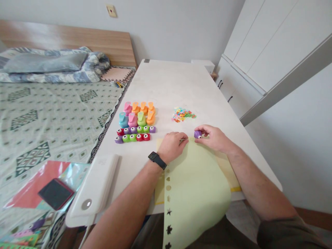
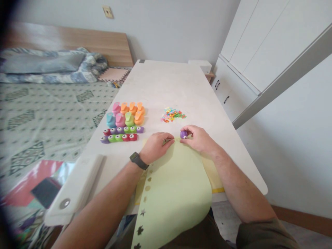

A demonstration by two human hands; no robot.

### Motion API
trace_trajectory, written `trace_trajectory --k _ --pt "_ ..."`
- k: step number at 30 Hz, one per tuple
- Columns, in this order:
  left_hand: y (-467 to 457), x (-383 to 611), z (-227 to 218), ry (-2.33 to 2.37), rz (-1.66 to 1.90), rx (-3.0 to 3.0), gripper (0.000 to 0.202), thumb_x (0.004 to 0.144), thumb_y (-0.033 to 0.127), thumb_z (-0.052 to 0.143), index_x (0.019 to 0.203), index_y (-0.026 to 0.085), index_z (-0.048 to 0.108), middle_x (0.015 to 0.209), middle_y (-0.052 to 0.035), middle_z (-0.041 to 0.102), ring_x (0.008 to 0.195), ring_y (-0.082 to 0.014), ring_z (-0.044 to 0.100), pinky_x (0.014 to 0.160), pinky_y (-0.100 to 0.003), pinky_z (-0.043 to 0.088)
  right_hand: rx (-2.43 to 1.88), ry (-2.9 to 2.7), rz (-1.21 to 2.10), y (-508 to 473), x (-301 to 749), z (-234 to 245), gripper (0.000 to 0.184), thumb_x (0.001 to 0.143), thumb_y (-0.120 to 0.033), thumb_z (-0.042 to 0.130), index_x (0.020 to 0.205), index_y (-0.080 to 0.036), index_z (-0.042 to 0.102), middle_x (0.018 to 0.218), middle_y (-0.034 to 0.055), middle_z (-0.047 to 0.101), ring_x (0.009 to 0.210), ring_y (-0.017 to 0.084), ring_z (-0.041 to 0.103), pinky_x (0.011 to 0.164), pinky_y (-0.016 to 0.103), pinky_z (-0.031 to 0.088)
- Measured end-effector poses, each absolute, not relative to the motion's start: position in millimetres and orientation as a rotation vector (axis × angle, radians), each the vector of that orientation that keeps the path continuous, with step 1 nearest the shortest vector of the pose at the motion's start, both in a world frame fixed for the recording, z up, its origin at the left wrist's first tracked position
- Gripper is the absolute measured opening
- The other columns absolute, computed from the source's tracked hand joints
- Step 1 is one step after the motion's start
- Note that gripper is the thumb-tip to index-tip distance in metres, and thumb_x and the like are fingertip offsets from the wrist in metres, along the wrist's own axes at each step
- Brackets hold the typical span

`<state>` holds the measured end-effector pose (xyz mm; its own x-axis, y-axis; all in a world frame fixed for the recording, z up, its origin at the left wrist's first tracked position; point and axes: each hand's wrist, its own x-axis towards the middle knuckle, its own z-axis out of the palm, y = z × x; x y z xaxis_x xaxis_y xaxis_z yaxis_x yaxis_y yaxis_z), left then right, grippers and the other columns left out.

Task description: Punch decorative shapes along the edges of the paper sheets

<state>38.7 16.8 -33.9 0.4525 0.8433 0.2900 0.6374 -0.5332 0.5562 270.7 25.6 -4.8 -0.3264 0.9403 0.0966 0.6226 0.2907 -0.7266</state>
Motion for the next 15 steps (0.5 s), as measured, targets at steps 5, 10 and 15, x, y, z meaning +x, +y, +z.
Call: trace_trajectory --k 5,10,15 --pt "17.4 38.8 -33.5 1.252 0.775 2.332 0.012 0.094 0.026 0.059 0.096 0.021 0.071 0.091 -0.0032 0.074 0.085 -0.0186 0.067 0.081 -0.031 0.049 -1.384 -2.025 0.798 23.0 269.9 -7.6 0.038 0.074 -0.031 0.08 0.111 -0.025 0.07 0.106 0.0044 0.074 0.092 0.02 0.068 0.086 0.036 0.052" --pt "16.0 39.3 -32.9 1.237 0.799 2.332 0.012 0.093 0.025 0.059 0.095 0.021 0.07 0.091 -0.0034 0.074 0.085 -0.0189 0.067 0.08 -0.031 0.049 -1.381 -2.034 0.801 20.1 268.7 -10.2 0.036 0.074 -0.032 0.081 0.109 -0.026 0.071 0.104 0.0045 0.075 0.092 0.022 0.068 0.085 0.037 0.052" --pt "14.9 39.6 -30.3 1.245 0.802 2.316 0.013 0.093 0.025 0.057 0.095 0.021 0.07 0.091 -0.0036 0.074 0.085 -0.0192 0.067 0.079 -0.031 0.049 -1.385 -2.021 0.754 18.0 268.4 -13.3 0.038 0.074 -0.031 0.08 0.11 -0.026 0.07 0.105 0.0049 0.074 0.092 0.023 0.068 0.087 0.039 0.053"
